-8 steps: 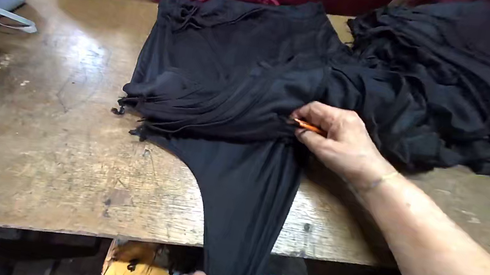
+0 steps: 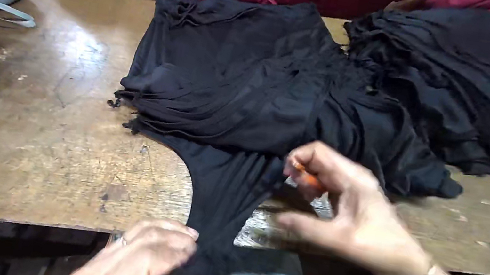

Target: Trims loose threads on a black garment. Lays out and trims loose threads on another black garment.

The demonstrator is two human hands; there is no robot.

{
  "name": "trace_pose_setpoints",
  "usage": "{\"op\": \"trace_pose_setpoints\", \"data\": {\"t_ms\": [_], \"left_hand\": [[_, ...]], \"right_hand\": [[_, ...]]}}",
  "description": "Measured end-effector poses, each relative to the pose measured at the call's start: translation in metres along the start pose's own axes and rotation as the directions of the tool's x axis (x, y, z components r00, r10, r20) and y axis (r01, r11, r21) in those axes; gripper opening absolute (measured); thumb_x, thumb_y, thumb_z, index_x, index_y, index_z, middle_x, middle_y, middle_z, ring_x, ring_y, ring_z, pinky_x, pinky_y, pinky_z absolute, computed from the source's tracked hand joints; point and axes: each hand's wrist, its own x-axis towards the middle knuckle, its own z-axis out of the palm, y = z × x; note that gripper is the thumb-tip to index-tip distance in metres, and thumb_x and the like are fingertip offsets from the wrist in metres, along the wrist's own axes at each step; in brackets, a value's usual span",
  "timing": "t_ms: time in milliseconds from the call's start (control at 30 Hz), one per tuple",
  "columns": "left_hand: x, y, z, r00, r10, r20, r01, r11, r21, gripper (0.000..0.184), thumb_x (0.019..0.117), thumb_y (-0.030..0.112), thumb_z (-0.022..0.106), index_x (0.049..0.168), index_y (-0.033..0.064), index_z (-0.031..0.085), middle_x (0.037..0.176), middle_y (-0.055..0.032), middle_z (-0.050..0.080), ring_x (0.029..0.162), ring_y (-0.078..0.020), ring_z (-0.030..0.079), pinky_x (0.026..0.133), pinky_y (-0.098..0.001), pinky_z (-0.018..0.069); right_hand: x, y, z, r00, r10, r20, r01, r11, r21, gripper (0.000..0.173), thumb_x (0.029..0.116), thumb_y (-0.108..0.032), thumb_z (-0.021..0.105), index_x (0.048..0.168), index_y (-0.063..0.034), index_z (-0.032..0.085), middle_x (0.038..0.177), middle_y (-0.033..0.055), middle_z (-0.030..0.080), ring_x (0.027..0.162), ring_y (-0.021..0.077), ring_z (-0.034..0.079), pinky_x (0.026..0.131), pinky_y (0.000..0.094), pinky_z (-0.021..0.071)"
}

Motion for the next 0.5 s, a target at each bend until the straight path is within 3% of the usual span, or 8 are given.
{"op": "trace_pose_setpoints", "data": {"t_ms": [33,100,167,233,300,400,500], "left_hand": [[0.009,0.003,-0.003,1.0,0.005,-0.017,-0.005,1.0,0.017,0.01,0.1025,0.018,0.064,0.103,0.0088,0.067,0.106,-0.0009,0.073,0.11,-0.0103,0.068,0.097,-0.0314,0.0568],[0.029,0.009,0.001,0.995,-0.011,-0.095,0.008,0.999,-0.031,0.01,0.1023,0.023,0.065,0.101,0.0141,0.07,0.096,0.0065,0.072,0.091,-0.0019,0.069,0.08,-0.0205,0.0583],[0.048,0.013,0.012,0.979,-0.008,-0.205,-0.028,0.984,-0.174,0.008,0.1001,0.021,0.068,0.101,0.0151,0.073,0.089,0.0065,0.072,0.079,-0.003,0.069,0.072,-0.0201,0.0592],[0.064,0.017,0.017,0.952,0.005,-0.307,-0.078,0.971,-0.227,0.008,0.1,0.018,0.067,0.103,0.0138,0.073,0.089,0.0046,0.073,0.077,-0.0061,0.069,0.072,-0.0236,0.0607],[0.076,0.016,0.014,0.921,0.011,-0.391,-0.097,0.975,-0.201,0.008,0.1014,0.018,0.065,0.102,0.0145,0.073,0.089,0.0061,0.072,0.077,-0.0056,0.069,0.072,-0.0238,0.0608],[0.089,0.008,-0.001,0.897,-0.084,-0.435,-0.01,0.978,-0.211,0.012,0.1057,0.019,0.057,0.103,0.0152,0.068,0.09,0.0062,0.07,0.079,-0.0056,0.069,0.074,-0.0253,0.0614],[0.098,0.0,-0.015,0.894,-0.146,-0.423,0.013,0.954,-0.3,0.015,0.1073,0.017,0.054,0.102,0.0134,0.068,0.092,0.0037,0.071,0.083,-0.0079,0.07,0.079,-0.029,0.0625]], "right_hand": [[-0.008,-0.007,0.017,0.997,-0.032,-0.069,0.027,0.997,-0.067,0.053,0.0697,-0.041,0.087,0.109,-0.016,0.062,0.089,-0.0093,0.063,0.078,-0.0012,0.06,0.066,0.0187,0.054],[-0.005,-0.009,0.049,0.956,-0.124,-0.267,0.055,0.966,-0.252,0.045,0.0714,-0.04,0.082,0.101,-0.0103,0.064,0.083,-0.0032,0.064,0.075,0.0055,0.061,0.063,0.0255,0.0526],[0.014,-0.003,0.064,0.891,-0.174,-0.42,-0.022,0.906,-0.422,0.03,0.0757,-0.03,0.074,0.093,-0.0075,0.064,0.075,0.0016,0.062,0.067,0.0136,0.062,0.056,0.0315,0.0495],[0.032,0.007,0.065,0.869,-0.154,-0.47,-0.124,0.853,-0.507,0.026,0.0767,-0.029,0.071,0.087,-0.0073,0.061,0.07,0.0057,0.06,0.065,0.0223,0.063,0.053,0.0398,0.0471],[0.045,0.015,0.061,0.881,-0.148,-0.449,-0.149,0.814,-0.561,0.024,0.074,-0.026,0.071,0.083,-0.0066,0.059,0.071,0.0089,0.06,0.067,0.0274,0.065,0.053,0.0444,0.0466],[0.057,0.029,0.038,0.928,-0.186,-0.322,-0.076,0.753,-0.654,0.025,0.0654,-0.012,0.074,0.085,-0.0026,0.061,0.081,0.0154,0.063,0.074,0.035,0.067,0.055,0.0501,0.0502],[0.074,0.037,0.002,0.953,-0.195,-0.23,-0.022,0.717,-0.696,0.024,0.0671,-0.003,0.071,0.089,-0.0003,0.063,0.087,0.0203,0.064,0.08,0.0407,0.067,0.058,0.0567,0.0502]]}}
